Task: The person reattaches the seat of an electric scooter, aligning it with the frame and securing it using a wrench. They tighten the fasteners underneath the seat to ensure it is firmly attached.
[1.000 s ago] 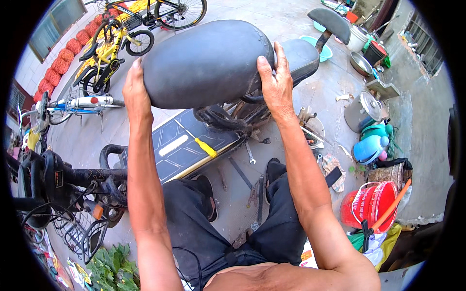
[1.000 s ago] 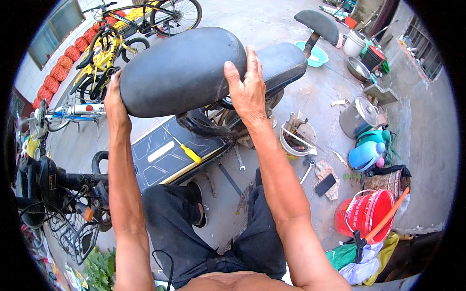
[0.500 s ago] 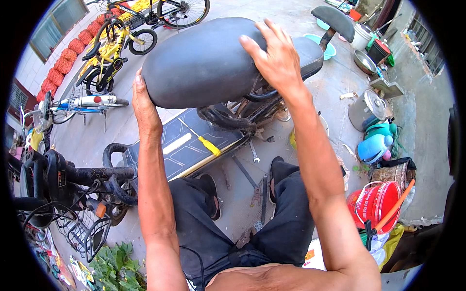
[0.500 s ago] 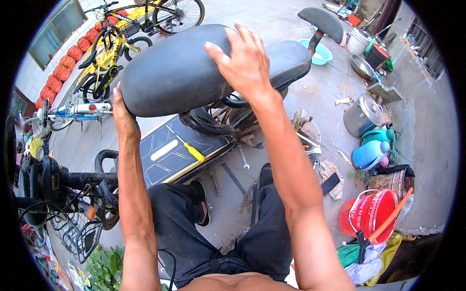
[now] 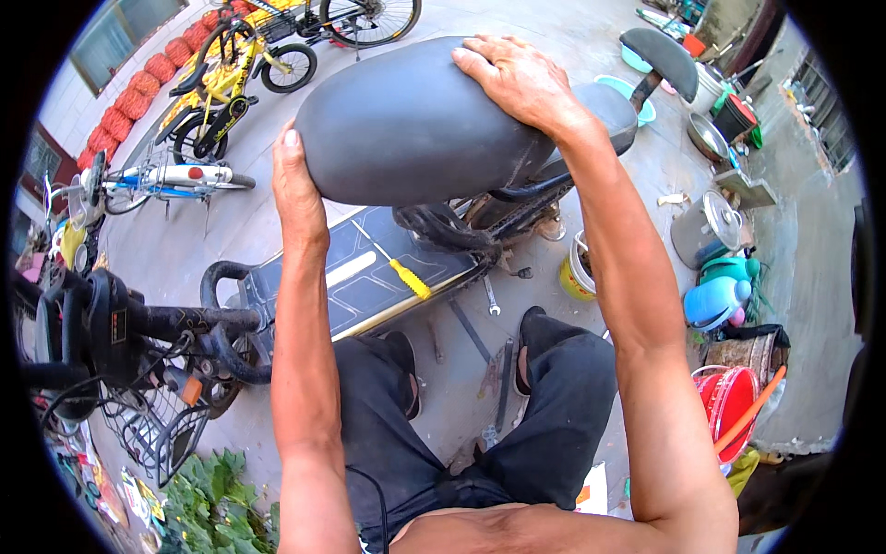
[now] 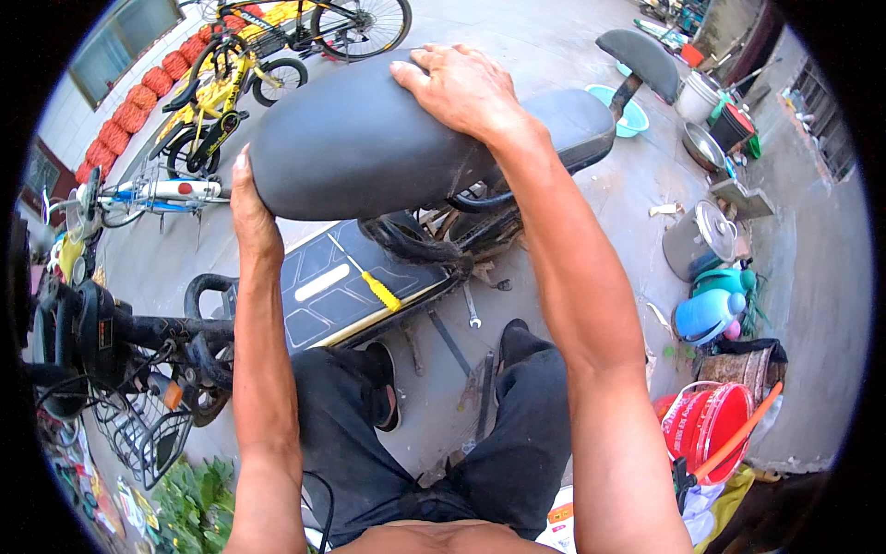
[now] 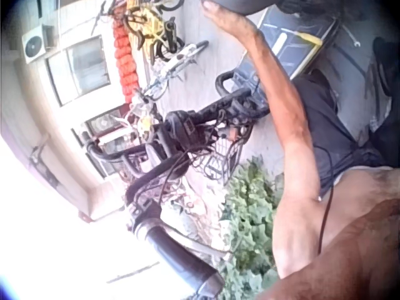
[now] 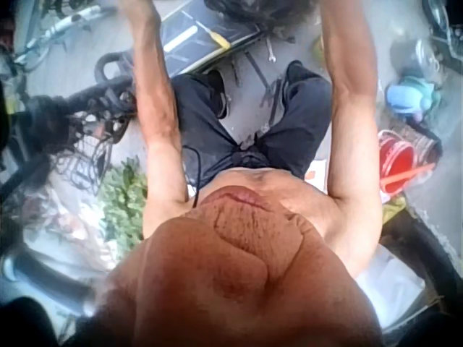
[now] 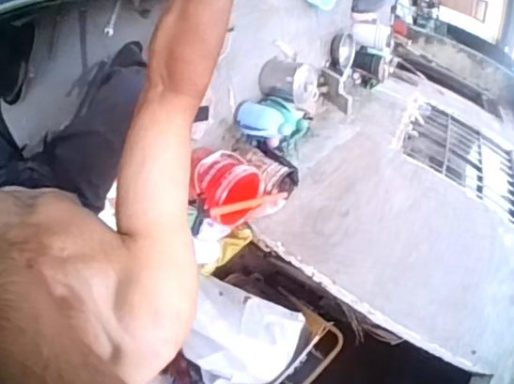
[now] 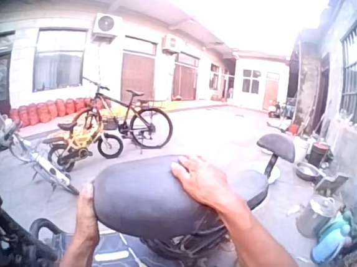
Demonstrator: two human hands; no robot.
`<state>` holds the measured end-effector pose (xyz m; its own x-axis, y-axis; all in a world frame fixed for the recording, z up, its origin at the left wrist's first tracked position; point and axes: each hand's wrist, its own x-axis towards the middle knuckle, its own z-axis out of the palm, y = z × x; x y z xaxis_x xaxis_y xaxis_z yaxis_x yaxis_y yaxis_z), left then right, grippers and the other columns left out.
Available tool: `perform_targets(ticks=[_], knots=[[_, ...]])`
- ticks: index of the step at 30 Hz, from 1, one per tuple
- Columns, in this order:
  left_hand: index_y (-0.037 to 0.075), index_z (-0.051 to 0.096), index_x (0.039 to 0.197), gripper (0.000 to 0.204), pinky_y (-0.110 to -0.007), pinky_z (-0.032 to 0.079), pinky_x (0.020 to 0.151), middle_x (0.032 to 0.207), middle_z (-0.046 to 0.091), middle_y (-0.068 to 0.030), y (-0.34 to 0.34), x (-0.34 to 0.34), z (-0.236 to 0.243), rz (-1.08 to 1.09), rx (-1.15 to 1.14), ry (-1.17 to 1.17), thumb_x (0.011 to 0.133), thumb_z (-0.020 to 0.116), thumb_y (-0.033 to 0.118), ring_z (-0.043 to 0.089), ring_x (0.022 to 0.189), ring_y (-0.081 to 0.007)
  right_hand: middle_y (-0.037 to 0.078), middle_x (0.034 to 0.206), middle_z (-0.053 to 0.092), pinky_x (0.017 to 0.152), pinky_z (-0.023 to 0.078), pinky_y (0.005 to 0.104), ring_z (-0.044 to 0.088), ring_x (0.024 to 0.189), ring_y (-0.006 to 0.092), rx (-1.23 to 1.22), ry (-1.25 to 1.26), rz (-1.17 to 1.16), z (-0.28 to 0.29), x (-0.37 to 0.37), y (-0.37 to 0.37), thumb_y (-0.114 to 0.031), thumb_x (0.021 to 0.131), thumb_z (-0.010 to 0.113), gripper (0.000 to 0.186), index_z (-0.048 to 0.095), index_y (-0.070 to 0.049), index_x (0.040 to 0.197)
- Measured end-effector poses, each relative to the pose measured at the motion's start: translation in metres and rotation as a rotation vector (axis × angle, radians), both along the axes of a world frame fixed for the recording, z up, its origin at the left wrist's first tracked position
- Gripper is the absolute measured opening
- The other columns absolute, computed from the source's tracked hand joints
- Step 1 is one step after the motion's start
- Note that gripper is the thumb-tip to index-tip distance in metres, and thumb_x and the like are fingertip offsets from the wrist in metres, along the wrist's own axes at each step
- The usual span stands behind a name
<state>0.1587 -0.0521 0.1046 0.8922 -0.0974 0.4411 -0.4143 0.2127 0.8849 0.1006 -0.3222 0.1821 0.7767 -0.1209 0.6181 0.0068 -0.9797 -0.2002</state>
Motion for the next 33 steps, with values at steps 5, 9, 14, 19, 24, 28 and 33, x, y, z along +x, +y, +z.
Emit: perform_targets(ticks=[5,9,14,19,24,28,33], knots=[[0.002,0.043,0.140,0.066,-0.034,0.036,0.106,0.134,0.054,-0.0099,0.000,-0.004,0.000,-0.043,-0.012,0.006,0.101,0.037,0.054,0.049,0.124,-0.0189,0.011,0.134,0.058,0.108,0.038,0.0417,0.051,0.127,0.0306,0.033,0.131,0.044,0.011,0.007,-0.011,-0.058,0.093,0.045,0.062,0.061,-0.011,0.129],[0.003,0.043,0.140,0.066,-0.034,0.036,0.106,0.134,0.054,-0.0101,0.001,-0.003,0.005,-0.021,0.019,-0.008,0.100,0.038,0.055,0.049,0.124,-0.0190,0.013,0.135,0.057,0.108,0.038,0.0421,0.050,0.128,0.0301,0.047,0.073,0.055,0.002,0.009,-0.015,-0.059,0.092,0.045,0.063,0.060,-0.011,0.131],[0.004,0.044,0.140,0.064,-0.037,0.039,0.104,0.133,0.054,-0.0102,0.002,-0.011,0.007,-0.078,-0.053,0.094,0.101,0.037,0.054,0.051,0.123,-0.0200,0.015,0.128,0.062,0.103,0.042,0.0421,0.057,0.120,0.0334,0.118,0.038,0.015,0.008,0.002,-0.011,-0.059,0.089,0.049,0.065,0.061,-0.008,0.129],[0.005,0.043,0.141,0.062,-0.035,0.047,0.095,0.133,0.053,-0.0108,0.006,-0.017,-0.009,-0.215,-0.209,0.298,0.101,0.035,0.053,0.054,0.119,-0.0215,0.025,0.121,0.063,0.099,0.044,0.0373,0.060,0.114,0.0326,0.923,-0.062,0.031,-0.024,-0.028,-0.028,-0.054,0.088,0.056,0.070,0.056,0.001,0.131],[0.004,0.043,0.140,0.060,-0.036,0.040,0.104,0.136,0.051,-0.0105,-0.002,-0.010,-0.007,-0.197,-0.272,0.076,0.103,0.033,0.050,0.049,0.125,-0.0208,0.032,0.126,0.054,0.102,0.041,0.0362,0.055,0.119,0.0345,1.081,-0.305,0.087,-0.059,-0.053,-0.005,-0.057,0.089,0.057,0.086,0.038,0.009,0.141],[0.003,0.045,0.137,0.057,-0.035,0.037,0.106,0.135,0.052,-0.0105,-0.010,-0.010,-0.007,-0.189,-0.293,-0.013,0.103,0.033,0.047,0.050,0.124,-0.0203,0.026,0.123,0.059,0.100,0.042,0.0349,0.056,0.116,0.0292,1.037,-0.374,0.163,-0.074,-0.052,-0.001,-0.057,0.093,0.051,0.080,0.043,0.009,0.137],[0.000,0.046,0.134,0.057,-0.033,0.038,0.103,0.127,0.054,-0.0120,-0.017,-0.019,-0.016,-0.046,-0.269,-0.068,0.102,0.036,0.047,0.052,0.117,-0.0196,0.015,0.115,0.063,0.095,0.045,0.0318,0.059,0.104,0.0203,1.159,-0.332,0.205,-0.073,-0.039,-0.016,-0.052,0.099,0.043,0.065,0.053,0.007,0.126]])
